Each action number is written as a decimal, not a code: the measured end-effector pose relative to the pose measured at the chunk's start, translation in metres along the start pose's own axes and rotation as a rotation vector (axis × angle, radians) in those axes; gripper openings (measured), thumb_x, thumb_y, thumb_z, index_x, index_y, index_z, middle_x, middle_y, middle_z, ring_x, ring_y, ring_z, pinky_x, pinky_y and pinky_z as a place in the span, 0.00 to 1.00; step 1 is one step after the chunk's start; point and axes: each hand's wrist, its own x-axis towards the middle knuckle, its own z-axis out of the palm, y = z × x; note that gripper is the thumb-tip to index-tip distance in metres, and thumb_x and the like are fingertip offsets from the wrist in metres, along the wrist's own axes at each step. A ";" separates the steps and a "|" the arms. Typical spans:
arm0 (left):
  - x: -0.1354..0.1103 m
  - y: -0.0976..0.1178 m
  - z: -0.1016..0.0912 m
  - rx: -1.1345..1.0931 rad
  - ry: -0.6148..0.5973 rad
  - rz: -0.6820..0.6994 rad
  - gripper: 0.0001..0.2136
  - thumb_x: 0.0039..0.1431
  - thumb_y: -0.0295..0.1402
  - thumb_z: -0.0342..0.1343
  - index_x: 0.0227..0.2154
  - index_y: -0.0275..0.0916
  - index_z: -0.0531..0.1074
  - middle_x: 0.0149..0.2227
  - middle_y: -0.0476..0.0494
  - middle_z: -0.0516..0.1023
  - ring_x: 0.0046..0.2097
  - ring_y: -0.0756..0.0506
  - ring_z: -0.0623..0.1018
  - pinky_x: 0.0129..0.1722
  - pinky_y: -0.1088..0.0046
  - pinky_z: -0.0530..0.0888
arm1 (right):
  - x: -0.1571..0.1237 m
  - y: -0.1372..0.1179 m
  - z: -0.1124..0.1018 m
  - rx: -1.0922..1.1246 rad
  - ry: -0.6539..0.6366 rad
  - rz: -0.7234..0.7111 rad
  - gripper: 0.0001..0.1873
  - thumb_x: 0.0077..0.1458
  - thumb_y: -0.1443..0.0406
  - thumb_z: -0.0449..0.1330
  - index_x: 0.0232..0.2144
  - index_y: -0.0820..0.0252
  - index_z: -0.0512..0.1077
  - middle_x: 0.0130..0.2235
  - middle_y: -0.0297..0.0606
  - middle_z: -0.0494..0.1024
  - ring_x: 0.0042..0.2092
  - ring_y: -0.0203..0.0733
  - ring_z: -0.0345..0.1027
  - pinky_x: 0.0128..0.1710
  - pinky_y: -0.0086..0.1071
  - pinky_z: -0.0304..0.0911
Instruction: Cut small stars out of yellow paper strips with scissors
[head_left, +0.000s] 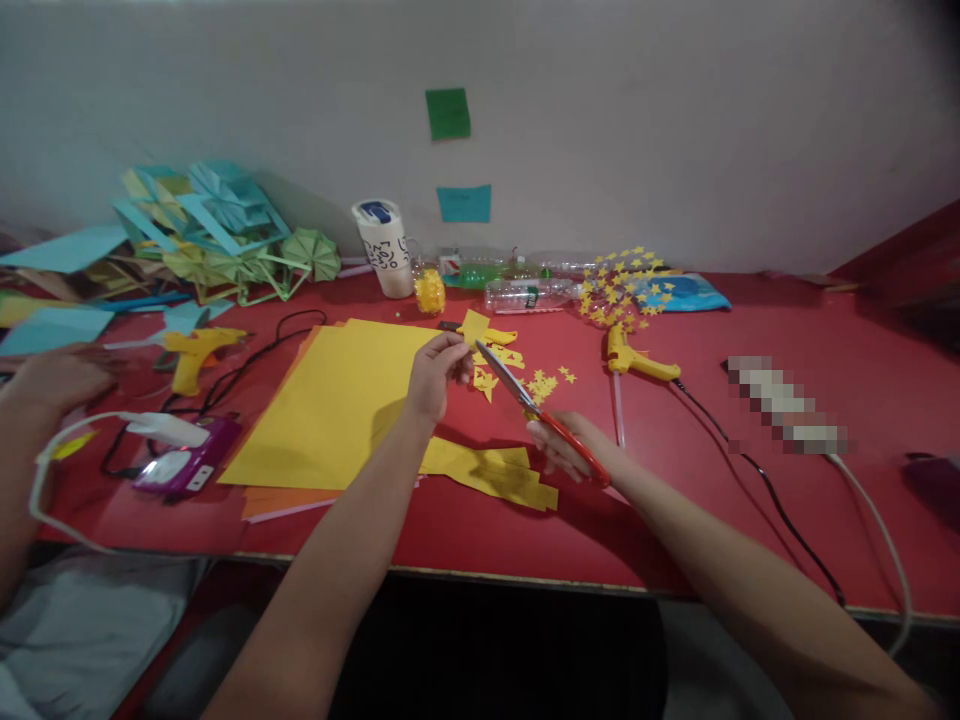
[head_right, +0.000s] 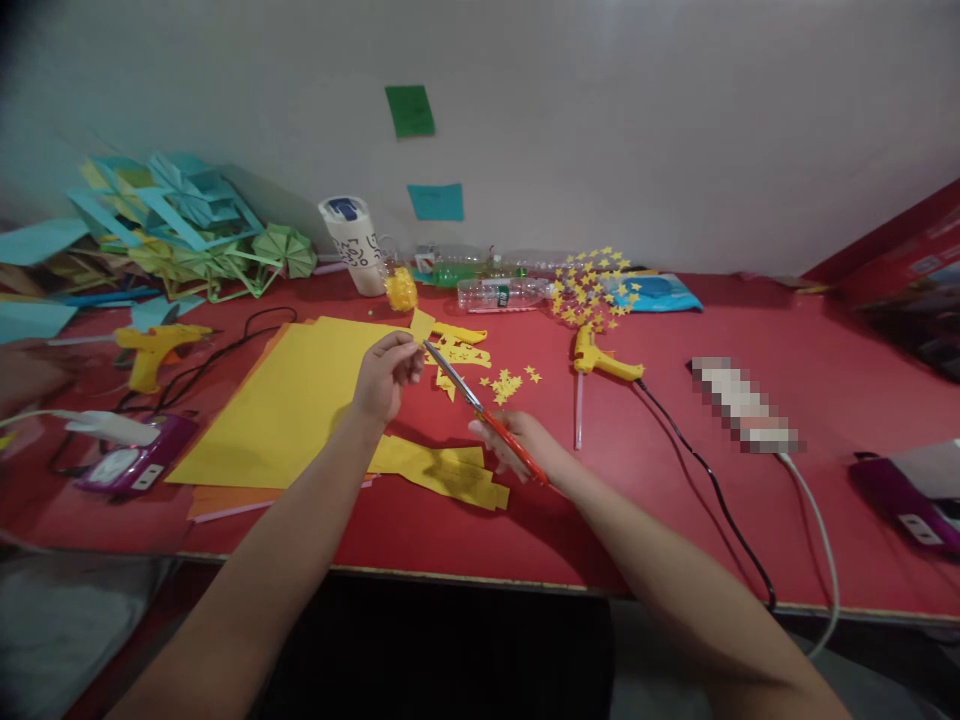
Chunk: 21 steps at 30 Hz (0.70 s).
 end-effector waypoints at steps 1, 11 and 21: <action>0.000 0.000 0.000 -0.003 0.001 0.001 0.04 0.44 0.30 0.55 0.19 0.37 0.66 0.15 0.54 0.68 0.16 0.57 0.65 0.15 0.81 0.59 | 0.000 0.001 0.000 0.000 0.002 0.002 0.22 0.50 0.50 0.58 0.18 0.57 0.58 0.09 0.20 0.55 0.10 0.26 0.49 0.20 0.29 0.65; 0.000 0.003 -0.001 0.036 -0.014 0.003 0.05 0.42 0.31 0.55 0.19 0.37 0.65 0.15 0.54 0.68 0.15 0.57 0.65 0.15 0.81 0.61 | 0.003 0.011 -0.005 -0.009 -0.012 -0.001 0.22 0.52 0.47 0.55 0.21 0.59 0.62 0.12 0.25 0.59 0.12 0.29 0.55 0.11 0.25 0.51; 0.001 0.002 -0.002 0.057 -0.035 0.003 0.05 0.43 0.30 0.54 0.19 0.37 0.64 0.15 0.54 0.68 0.16 0.57 0.65 0.16 0.82 0.60 | 0.004 0.008 -0.005 -0.015 -0.004 -0.007 0.20 0.50 0.51 0.59 0.19 0.58 0.60 0.11 0.22 0.57 0.11 0.27 0.51 0.16 0.27 0.60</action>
